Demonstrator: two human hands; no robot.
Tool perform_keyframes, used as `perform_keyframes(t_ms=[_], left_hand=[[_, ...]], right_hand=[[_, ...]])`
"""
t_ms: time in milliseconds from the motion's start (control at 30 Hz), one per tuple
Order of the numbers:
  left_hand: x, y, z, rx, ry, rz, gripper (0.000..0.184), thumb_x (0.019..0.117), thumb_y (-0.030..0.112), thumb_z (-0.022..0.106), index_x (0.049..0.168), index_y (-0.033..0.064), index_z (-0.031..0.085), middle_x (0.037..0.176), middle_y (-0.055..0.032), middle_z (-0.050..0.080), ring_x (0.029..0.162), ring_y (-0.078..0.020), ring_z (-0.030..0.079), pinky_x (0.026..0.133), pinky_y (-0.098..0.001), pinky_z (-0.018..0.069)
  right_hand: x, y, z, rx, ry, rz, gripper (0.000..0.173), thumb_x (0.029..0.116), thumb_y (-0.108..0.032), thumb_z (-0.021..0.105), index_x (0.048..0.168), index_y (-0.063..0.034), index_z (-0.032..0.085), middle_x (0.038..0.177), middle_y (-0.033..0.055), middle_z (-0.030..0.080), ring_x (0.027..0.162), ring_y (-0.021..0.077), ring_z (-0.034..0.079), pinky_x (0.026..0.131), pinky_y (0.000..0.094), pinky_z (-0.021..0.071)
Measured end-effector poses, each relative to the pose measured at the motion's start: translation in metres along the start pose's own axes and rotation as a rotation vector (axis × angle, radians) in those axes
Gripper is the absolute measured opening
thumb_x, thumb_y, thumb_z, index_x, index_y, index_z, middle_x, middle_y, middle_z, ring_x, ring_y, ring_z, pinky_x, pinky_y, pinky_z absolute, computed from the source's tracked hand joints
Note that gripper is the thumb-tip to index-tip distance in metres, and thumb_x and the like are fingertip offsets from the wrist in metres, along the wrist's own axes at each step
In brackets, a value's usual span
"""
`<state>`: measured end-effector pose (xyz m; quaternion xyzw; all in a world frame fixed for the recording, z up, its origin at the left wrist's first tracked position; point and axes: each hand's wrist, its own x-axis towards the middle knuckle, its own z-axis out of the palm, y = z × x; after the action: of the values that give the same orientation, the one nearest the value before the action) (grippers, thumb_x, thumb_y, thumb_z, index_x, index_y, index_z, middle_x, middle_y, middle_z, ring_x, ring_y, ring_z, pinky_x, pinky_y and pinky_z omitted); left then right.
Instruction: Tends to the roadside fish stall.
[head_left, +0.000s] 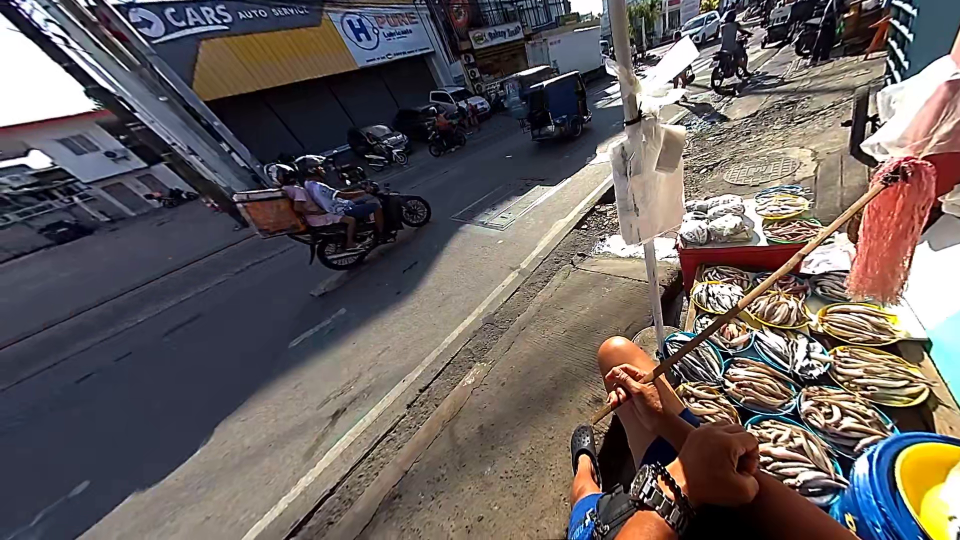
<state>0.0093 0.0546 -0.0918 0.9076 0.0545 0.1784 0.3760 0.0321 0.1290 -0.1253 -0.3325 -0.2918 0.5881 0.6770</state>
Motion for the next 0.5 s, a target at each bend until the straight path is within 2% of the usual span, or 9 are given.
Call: perform_keyframes(t_ms=[167,267,400,500], left_hand=[[0.0,-0.002,0.001,0.009,-0.002,-0.003,0.006,0.076,0.001,0.066,0.075,-0.0041,0.061,0.081,-0.0173,0.063,0.083,-0.0307,0.063,0.078,-0.0438,0.0516],[0.0,-0.001,0.001,0.008,-0.007,-0.004,0.007,0.0756,0.001,0.065,0.075,-0.0047,0.061,0.08,-0.0179,0.062,0.082,-0.0315,0.063,0.078,-0.0446,0.0511],[0.0,-0.001,0.001,0.02,-0.014,-0.016,0.005,0.0779,0.0,0.064,0.076,-0.0038,0.061,0.082,-0.0165,0.063,0.084,-0.0298,0.063,0.08,-0.0429,0.0514],[0.001,-0.002,0.001,0.014,-0.008,-0.013,0.006,0.0778,0.001,0.064,0.075,-0.0036,0.062,0.081,-0.0162,0.062,0.084,-0.0299,0.063,0.08,-0.0429,0.0513]], right_hand=[[-0.007,-0.016,0.01,-0.031,0.027,0.024,0.024,0.1067,-0.002,0.044,0.095,0.0062,0.063,0.063,0.002,0.06,0.051,0.0107,0.06,0.057,0.0273,0.0589],[-0.006,-0.014,0.008,-0.041,0.023,0.027,0.024,0.1063,-0.002,0.043,0.095,0.0044,0.064,0.066,0.0021,0.062,0.052,0.0107,0.061,0.058,0.0271,0.0584],[0.008,0.013,-0.015,-0.017,-0.043,-0.002,0.023,0.1068,-0.009,0.047,0.098,0.0029,0.064,0.059,0.0028,0.059,0.051,0.0133,0.062,0.061,0.0322,0.0604],[0.009,0.014,-0.014,-0.023,-0.028,-0.015,0.023,0.1063,-0.008,0.047,0.097,0.004,0.065,0.059,0.0033,0.059,0.05,0.0132,0.061,0.06,0.0315,0.06]])
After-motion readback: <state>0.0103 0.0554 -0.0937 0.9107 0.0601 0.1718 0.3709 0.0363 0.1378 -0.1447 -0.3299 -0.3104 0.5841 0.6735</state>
